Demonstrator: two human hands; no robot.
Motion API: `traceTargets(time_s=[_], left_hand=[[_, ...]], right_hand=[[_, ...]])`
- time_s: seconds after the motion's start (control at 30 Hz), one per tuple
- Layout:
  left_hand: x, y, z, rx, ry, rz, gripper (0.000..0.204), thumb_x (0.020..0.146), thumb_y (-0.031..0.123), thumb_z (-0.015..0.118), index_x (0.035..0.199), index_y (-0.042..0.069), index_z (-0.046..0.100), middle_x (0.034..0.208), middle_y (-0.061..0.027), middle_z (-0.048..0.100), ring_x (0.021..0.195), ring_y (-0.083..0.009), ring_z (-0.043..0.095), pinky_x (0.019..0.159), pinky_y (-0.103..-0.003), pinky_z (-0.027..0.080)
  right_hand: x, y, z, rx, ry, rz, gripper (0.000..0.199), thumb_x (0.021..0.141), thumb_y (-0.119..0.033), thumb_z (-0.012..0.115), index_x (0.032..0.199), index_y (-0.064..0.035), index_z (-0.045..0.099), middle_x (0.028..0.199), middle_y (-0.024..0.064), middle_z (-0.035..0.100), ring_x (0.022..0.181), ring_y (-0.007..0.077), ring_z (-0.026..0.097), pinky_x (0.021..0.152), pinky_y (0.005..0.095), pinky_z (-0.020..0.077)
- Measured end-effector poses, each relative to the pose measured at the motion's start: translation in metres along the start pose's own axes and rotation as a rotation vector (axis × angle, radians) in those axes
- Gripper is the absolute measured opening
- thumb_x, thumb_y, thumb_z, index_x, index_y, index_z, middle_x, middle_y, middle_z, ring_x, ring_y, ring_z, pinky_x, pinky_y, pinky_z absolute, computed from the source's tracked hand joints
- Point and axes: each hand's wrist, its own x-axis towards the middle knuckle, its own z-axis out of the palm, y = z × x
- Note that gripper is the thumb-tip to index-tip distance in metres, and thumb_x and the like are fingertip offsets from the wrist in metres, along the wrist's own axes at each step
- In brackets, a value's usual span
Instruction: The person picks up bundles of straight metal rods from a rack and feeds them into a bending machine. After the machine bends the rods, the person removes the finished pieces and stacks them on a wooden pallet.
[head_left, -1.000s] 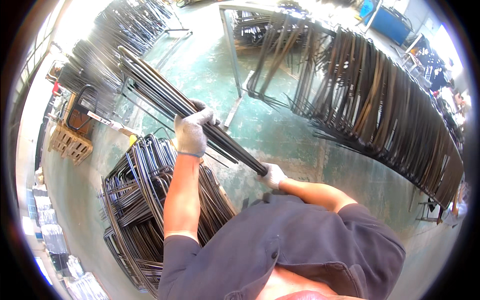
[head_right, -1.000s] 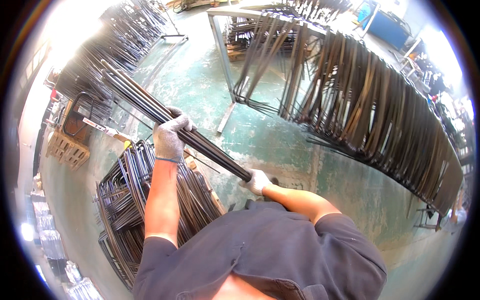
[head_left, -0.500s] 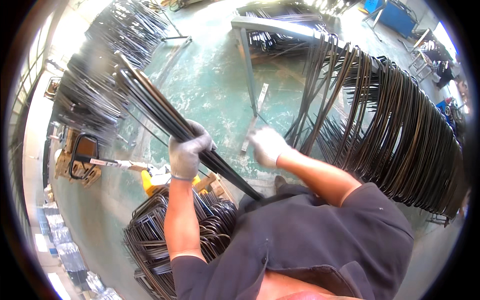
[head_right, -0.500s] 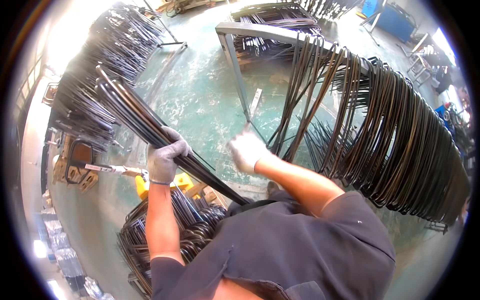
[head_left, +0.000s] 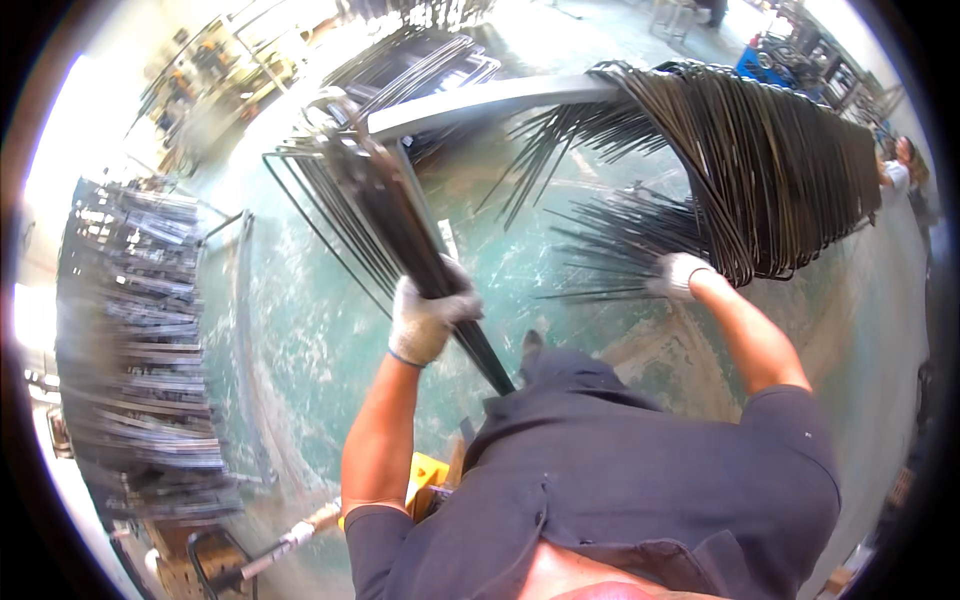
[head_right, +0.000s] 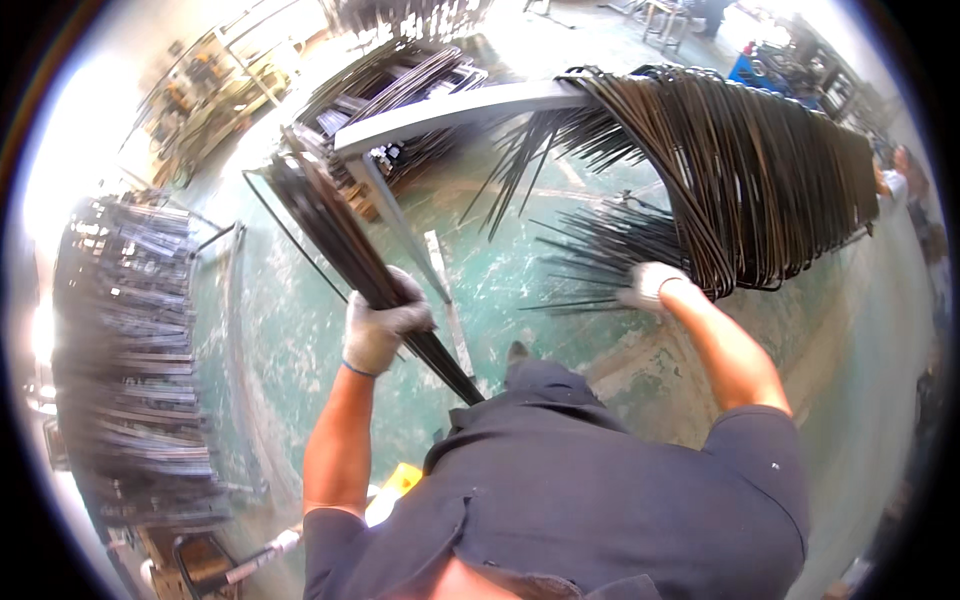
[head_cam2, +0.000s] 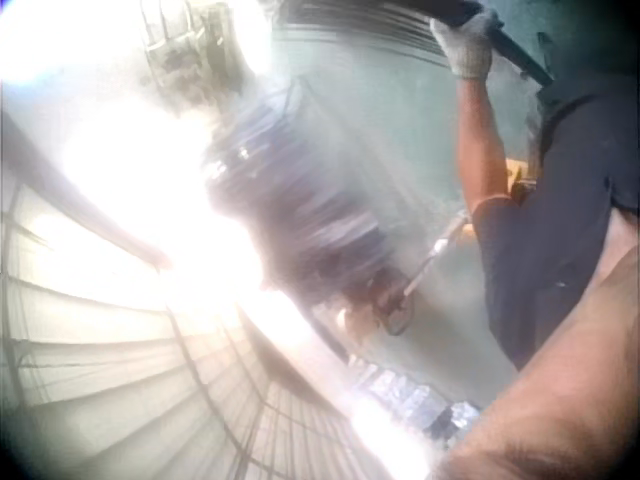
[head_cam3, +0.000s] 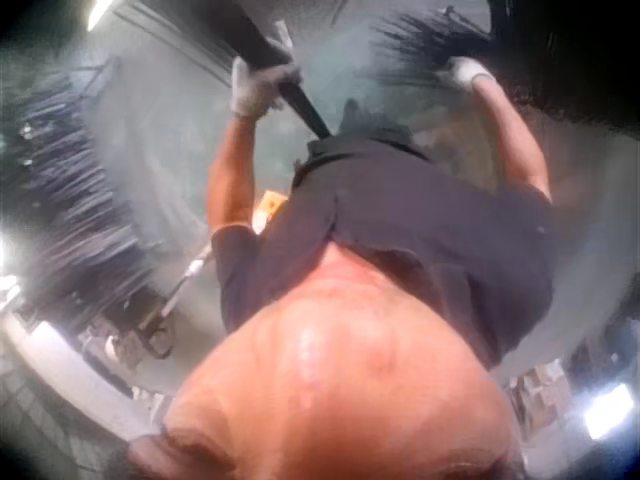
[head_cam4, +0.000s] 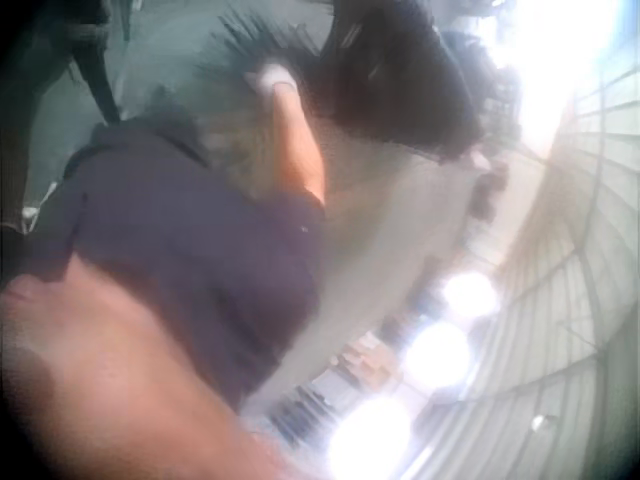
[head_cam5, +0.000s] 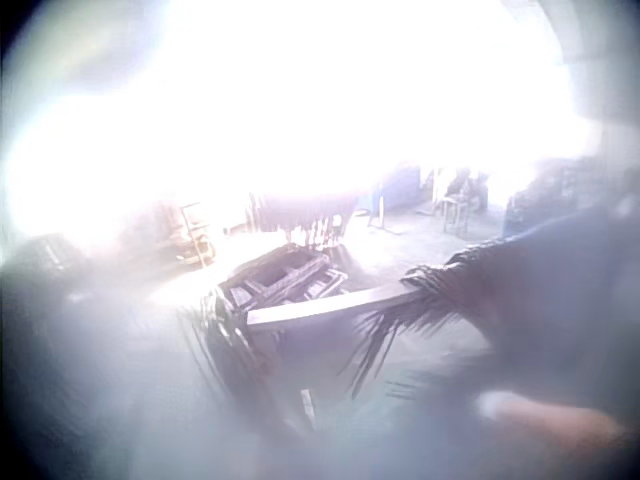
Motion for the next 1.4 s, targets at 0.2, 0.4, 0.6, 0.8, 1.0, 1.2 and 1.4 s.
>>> traceTargets(time_s=[0.2, 0.4, 0.6, 0.8, 1.0, 1.2, 1.4], left_hand=[[0.045, -0.046, 0.041, 0.344, -0.338, -0.132, 0.014, 0.071, 0.001, 0.075, 0.080, 0.003, 0.064, 0.074, -0.0019, 0.063, 0.070, -0.0115, 0.061, 0.066, -0.028, 0.051], [0.094, -0.082, 0.033, 0.454, -0.424, -0.090, 0.015, 0.073, 0.006, 0.074, 0.082, 0.002, 0.063, 0.074, -0.0009, 0.062, 0.069, -0.0111, 0.058, 0.065, -0.028, 0.049], [0.155, -0.122, 0.050, 0.467, -0.601, -0.048, 0.019, 0.074, 0.008, 0.075, 0.088, 0.000, 0.065, 0.077, -0.0015, 0.063, 0.072, -0.0114, 0.059, 0.068, -0.029, 0.050], [0.156, -0.122, 0.026, 0.725, -0.941, 0.297, 0.035, 0.075, 0.012, 0.071, 0.108, 0.004, 0.065, 0.099, -0.0181, 0.070, 0.092, -0.0334, 0.068, 0.082, -0.040, 0.053], [0.191, -0.008, -0.041, 0.787, -0.738, 0.948, 0.031, 0.074, -0.001, 0.070, 0.105, 0.006, 0.067, 0.101, -0.0166, 0.068, 0.095, -0.0358, 0.066, 0.083, -0.042, 0.053], [0.245, 0.067, -0.067, 1.013, -0.240, 1.193, 0.028, 0.077, 0.005, 0.067, 0.105, 0.004, 0.062, 0.106, -0.0139, 0.065, 0.101, -0.0341, 0.061, 0.090, -0.043, 0.047], [0.262, 0.047, -0.058, 1.246, -0.268, 0.830, 0.021, 0.094, 0.028, 0.059, 0.103, 0.010, 0.064, 0.092, -0.0154, 0.067, 0.082, -0.0333, 0.066, 0.074, -0.043, 0.052]], right_hand=[[-0.001, -0.145, -0.084, 1.687, -0.294, -0.934, 0.088, 0.091, -0.072, 0.042, 0.139, 0.0009, 0.047, 0.127, 0.0187, 0.060, 0.116, 0.0307, 0.060, 0.102, 0.0482, 0.0468], [0.041, -0.162, -0.121, 2.264, -0.722, -1.063, 0.055, 0.098, -0.050, 0.049, 0.129, -0.0046, 0.053, 0.120, 0.0246, 0.062, 0.100, 0.0331, 0.065, 0.090, 0.0518, 0.0515], [0.026, -0.141, -0.127, 2.226, -0.087, -0.763, 0.054, 0.087, -0.049, 0.065, 0.109, -0.0001, 0.061, 0.088, 0.0164, 0.067, 0.072, 0.0250, 0.068, 0.071, 0.0440, 0.0567], [-0.004, -0.159, -0.046, 1.814, 0.333, -0.284, 0.019, 0.073, -0.011, 0.072, 0.086, -0.0016, 0.061, 0.065, 0.0072, 0.062, 0.052, 0.0180, 0.062, 0.050, 0.0308, 0.0527], [-0.066, -0.147, 0.048, 1.693, 0.629, 0.093, 0.063, 0.067, 0.004, 0.067, 0.129, 0.0058, 0.054, 0.068, 0.0072, 0.060, 0.056, 0.0142, 0.057, 0.049, 0.0289, 0.0466], [-0.060, -0.224, 0.001, 0.620, 1.049, 0.788, 0.088, 0.074, -0.027, 0.076, 0.147, -0.0024, 0.034, 0.144, 0.0254, 0.044, 0.135, 0.0392, 0.042, 0.114, 0.0451, 0.0329], [0.071, -0.196, -0.096, 0.207, 1.297, 0.713, 0.081, 0.084, -0.033, 0.068, 0.147, 0.0016, 0.031, 0.153, 0.0246, 0.031, 0.143, 0.0378, 0.029, 0.120, 0.0520, 0.0149]])
